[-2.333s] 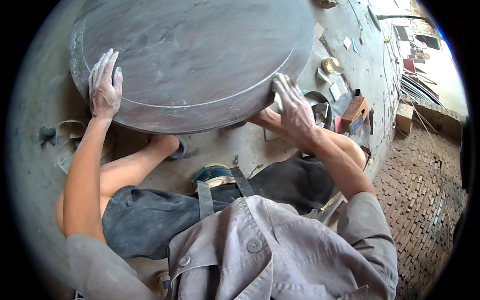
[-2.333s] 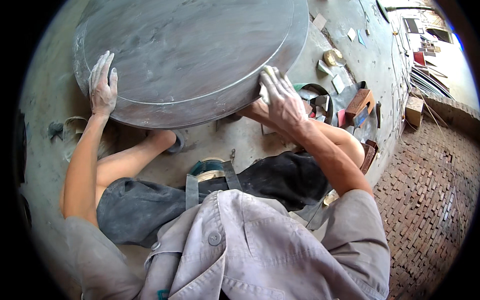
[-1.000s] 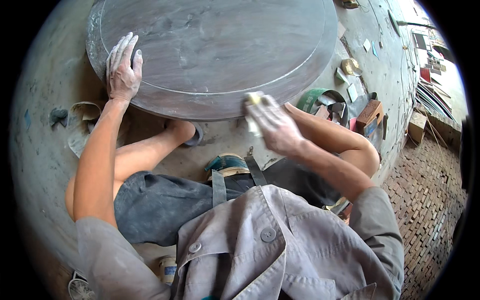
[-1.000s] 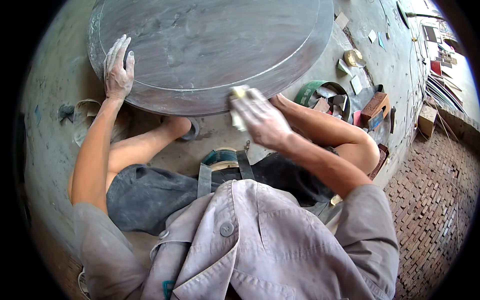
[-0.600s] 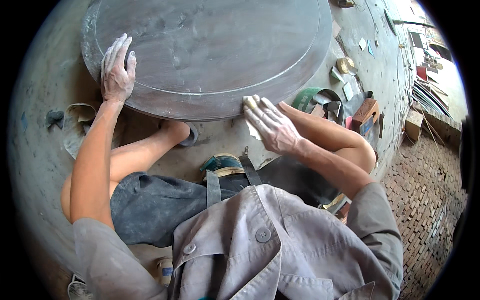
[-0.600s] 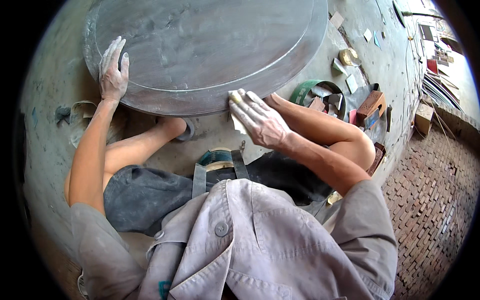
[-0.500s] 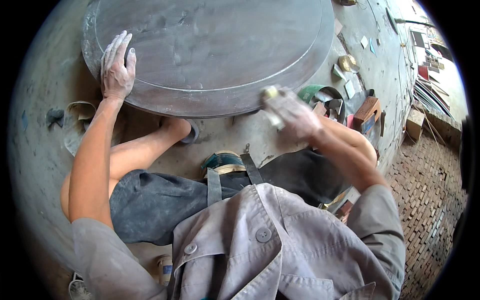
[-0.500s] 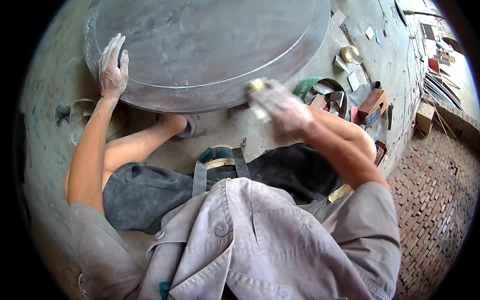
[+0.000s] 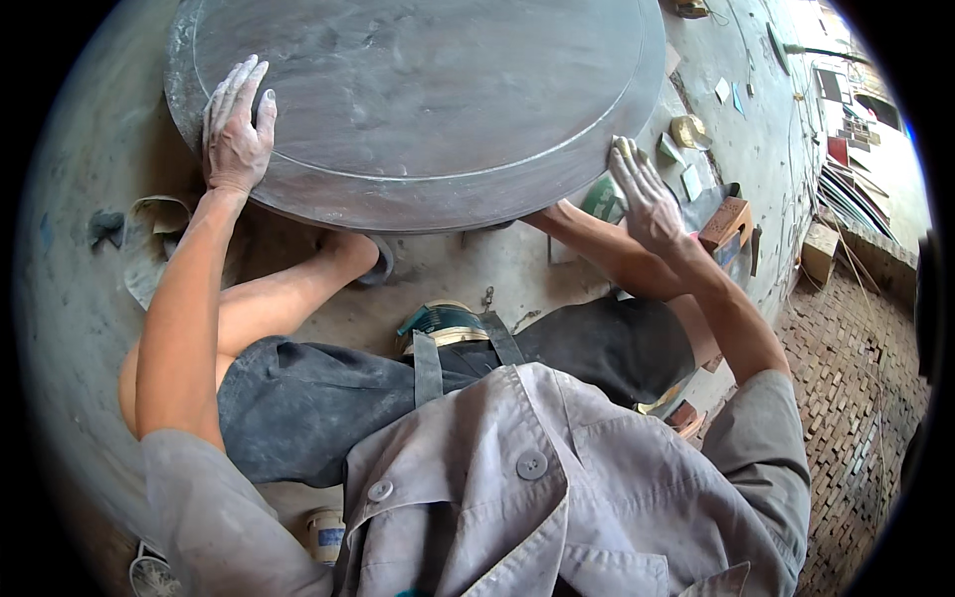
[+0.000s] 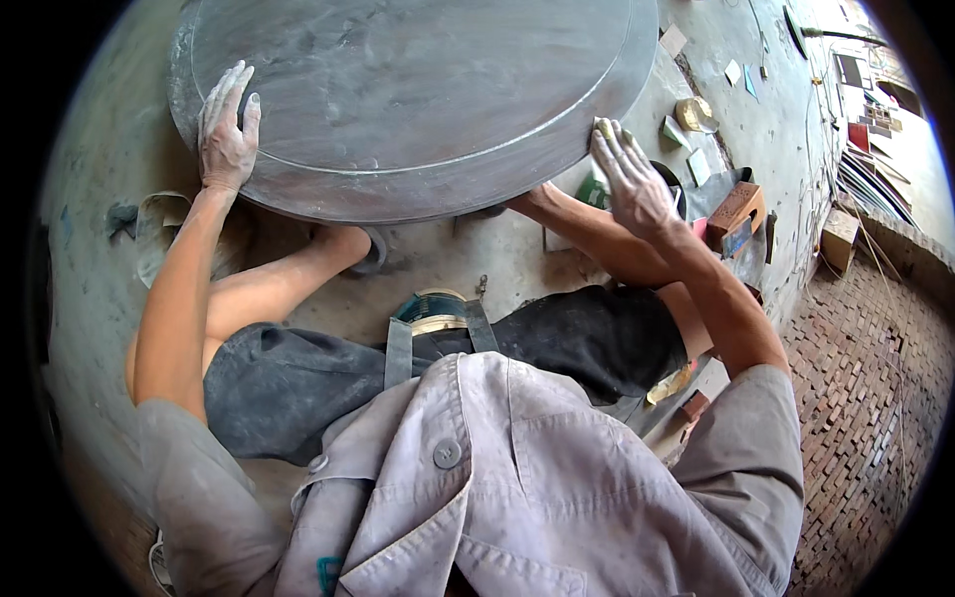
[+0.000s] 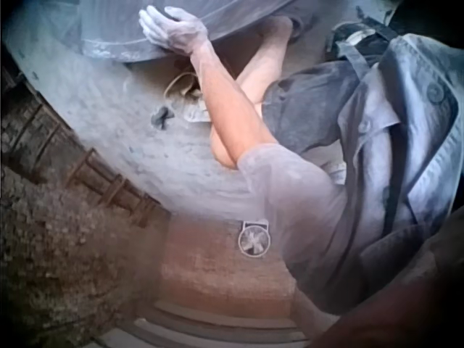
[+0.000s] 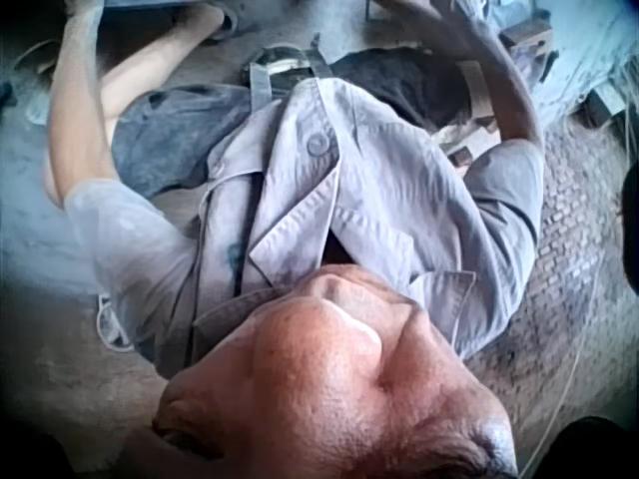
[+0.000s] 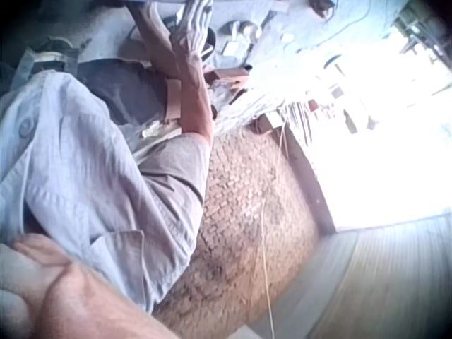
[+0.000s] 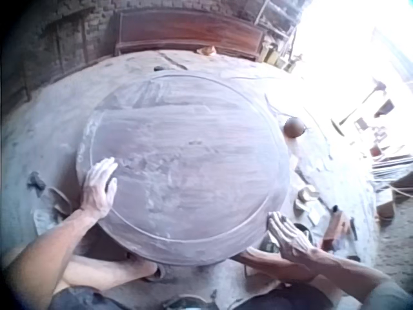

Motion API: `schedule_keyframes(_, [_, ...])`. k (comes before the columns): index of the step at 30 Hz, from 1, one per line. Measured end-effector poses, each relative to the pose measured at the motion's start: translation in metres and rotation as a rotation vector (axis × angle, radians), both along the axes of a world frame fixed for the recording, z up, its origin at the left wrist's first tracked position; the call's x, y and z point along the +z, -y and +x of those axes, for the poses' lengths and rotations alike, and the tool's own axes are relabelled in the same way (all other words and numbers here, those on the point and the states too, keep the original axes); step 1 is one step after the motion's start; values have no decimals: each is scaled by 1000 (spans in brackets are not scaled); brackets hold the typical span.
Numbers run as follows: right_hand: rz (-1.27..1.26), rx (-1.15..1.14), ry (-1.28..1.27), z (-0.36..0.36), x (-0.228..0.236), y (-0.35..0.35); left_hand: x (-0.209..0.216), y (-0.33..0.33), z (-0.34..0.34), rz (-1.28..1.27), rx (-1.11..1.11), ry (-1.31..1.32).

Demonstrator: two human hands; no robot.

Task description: The person sits on the floor and wipes the surface of a large round metal object using a white cloth. The person repeatedly rubs the surface in circular and linear motions, occasionally adjusting the cloth and repositioning their hands to reach different areas of the object.

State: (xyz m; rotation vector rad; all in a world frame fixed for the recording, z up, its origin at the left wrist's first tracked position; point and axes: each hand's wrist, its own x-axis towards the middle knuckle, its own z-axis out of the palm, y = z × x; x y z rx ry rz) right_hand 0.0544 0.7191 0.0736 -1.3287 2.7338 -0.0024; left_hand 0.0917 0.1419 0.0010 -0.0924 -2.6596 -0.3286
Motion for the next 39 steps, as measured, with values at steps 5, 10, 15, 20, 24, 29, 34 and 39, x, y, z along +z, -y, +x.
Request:
schedule_keyframes(5, [-183, 114, 168, 66, -18, 60, -4, -3, -1, 15, -2, 11])
schedule_keyframes(10, [15, -27, 104, 18, 24, 26, -1, -1, 3, 38, -5, -14])
schedule_keyframes(15, [-105, 150, 291, 109, -33, 151, -3, -3, -2, 39, -1, -17])
schedule_keyframes(20, [2, 193, 295, 92, -12, 148, -5, -1, 4, 36, 15, -34])
schedule_keyframes(24, [12, 65, 245, 88, -12, 112, -1, -10, -1, 60, 37, 12])
schedule_keyframes(29, [-232, 236, 255, 114, -22, 248, -9, -7, -2, 87, 8, -36])
schedule_keyframes(34, [-65, 176, 232, 95, -10, 149, -6, -9, -3, 64, 30, -62])
schedule_keyframes(39, [-174, 177, 229, 120, -30, 247, -7, -9, -2, 69, 32, -65])
